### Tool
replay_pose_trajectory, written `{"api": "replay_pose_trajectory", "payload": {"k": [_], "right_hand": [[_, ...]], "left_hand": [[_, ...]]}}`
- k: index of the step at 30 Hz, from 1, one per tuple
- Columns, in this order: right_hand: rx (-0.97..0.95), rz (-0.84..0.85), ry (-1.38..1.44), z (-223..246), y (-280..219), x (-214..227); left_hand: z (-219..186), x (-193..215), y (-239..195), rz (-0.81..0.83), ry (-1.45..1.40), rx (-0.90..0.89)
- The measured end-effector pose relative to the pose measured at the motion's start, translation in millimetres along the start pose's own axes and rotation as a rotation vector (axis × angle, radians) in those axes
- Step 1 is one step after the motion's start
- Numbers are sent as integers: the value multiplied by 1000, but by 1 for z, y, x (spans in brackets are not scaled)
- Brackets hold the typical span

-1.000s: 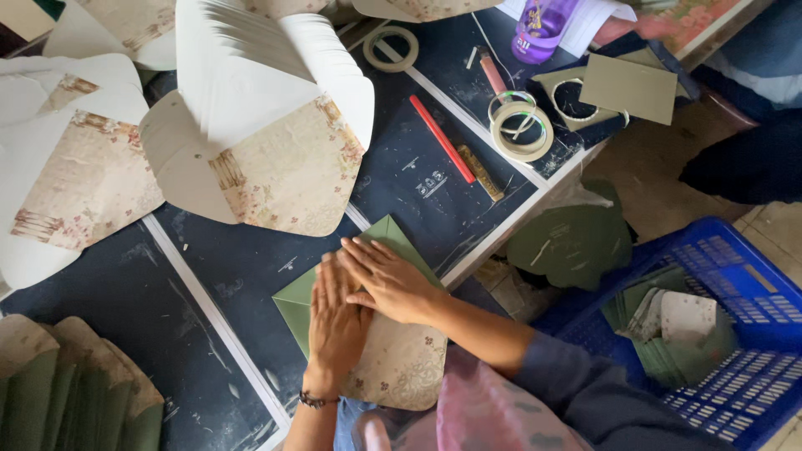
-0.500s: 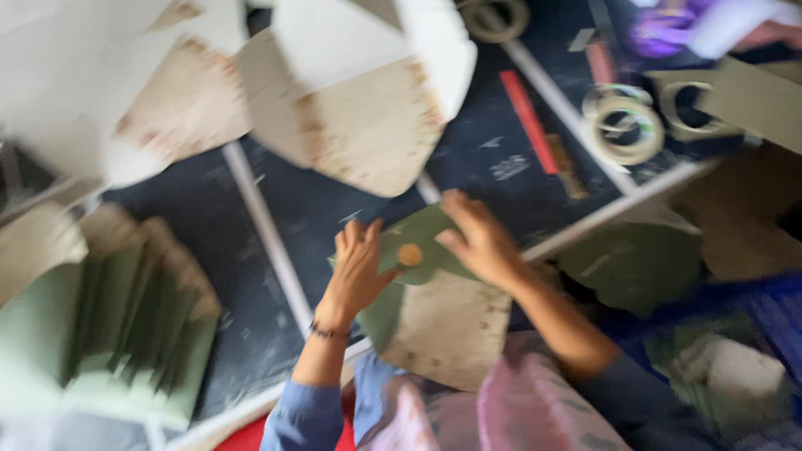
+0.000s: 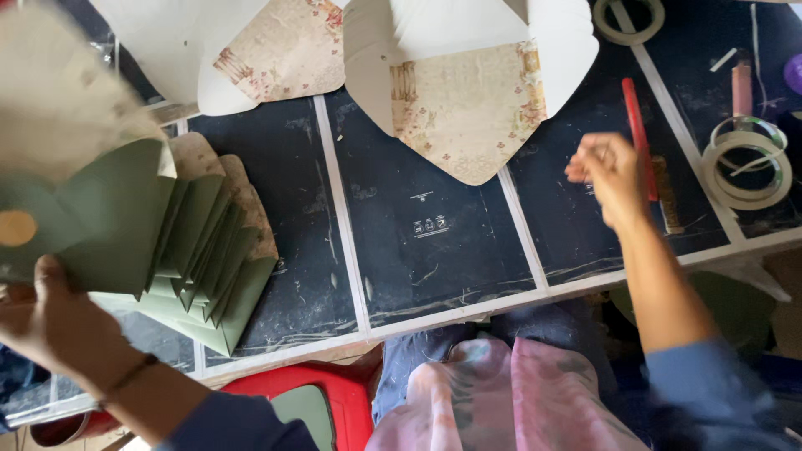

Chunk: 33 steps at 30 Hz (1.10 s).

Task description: The person folds a stack of white paper sheets with floral patterns into green triangular envelopes. They fold the sides inward, press the creases, and stack the finished items on the table. Later, they use a red tool to crease a stack of white paper.

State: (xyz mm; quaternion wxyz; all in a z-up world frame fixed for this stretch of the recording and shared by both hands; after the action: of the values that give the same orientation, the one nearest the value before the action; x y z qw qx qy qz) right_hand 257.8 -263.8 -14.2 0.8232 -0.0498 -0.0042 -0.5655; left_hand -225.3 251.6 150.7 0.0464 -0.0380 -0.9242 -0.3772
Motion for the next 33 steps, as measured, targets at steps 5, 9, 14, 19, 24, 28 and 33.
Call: {"api": "replay_pose_trajectory", "payload": {"k": [5,9,14,19,24,28,33], "right_hand": [[30,-169,-141,-11,79,-13],[-30,-186,-210,-7,105,-30],[74,-95,-398,7,93,-32],[139,2,-516,41,-15,-22],[-74,36,-414,21,-131,1],[-286,82,-454,11,-183,22],[-137,189,-493,51,-186,12]], "left_hand": [[66,36,6,46,169,241],[47,33,-9,84,564,298],[-51,-24,-30,19,797,13],[-111,-142,-84,308,476,-252],[-105,-236,-183,950,25,-211],[-70,-259,-243,1093,428,-342],[-66,-250,-246,1036,384,-214]]}}
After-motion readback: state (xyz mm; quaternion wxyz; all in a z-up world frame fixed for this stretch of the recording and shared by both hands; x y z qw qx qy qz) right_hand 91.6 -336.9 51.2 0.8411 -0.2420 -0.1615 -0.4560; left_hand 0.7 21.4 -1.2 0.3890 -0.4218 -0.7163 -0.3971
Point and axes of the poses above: each hand's wrist, its own y-axis towards the middle knuckle, its own x-axis out of the back of the hand, z = x × y, the point moved 1 cm from there along y, towards the middle knuckle, and after that the axes turned 5 degrees about -x, right-handed, at the moved point
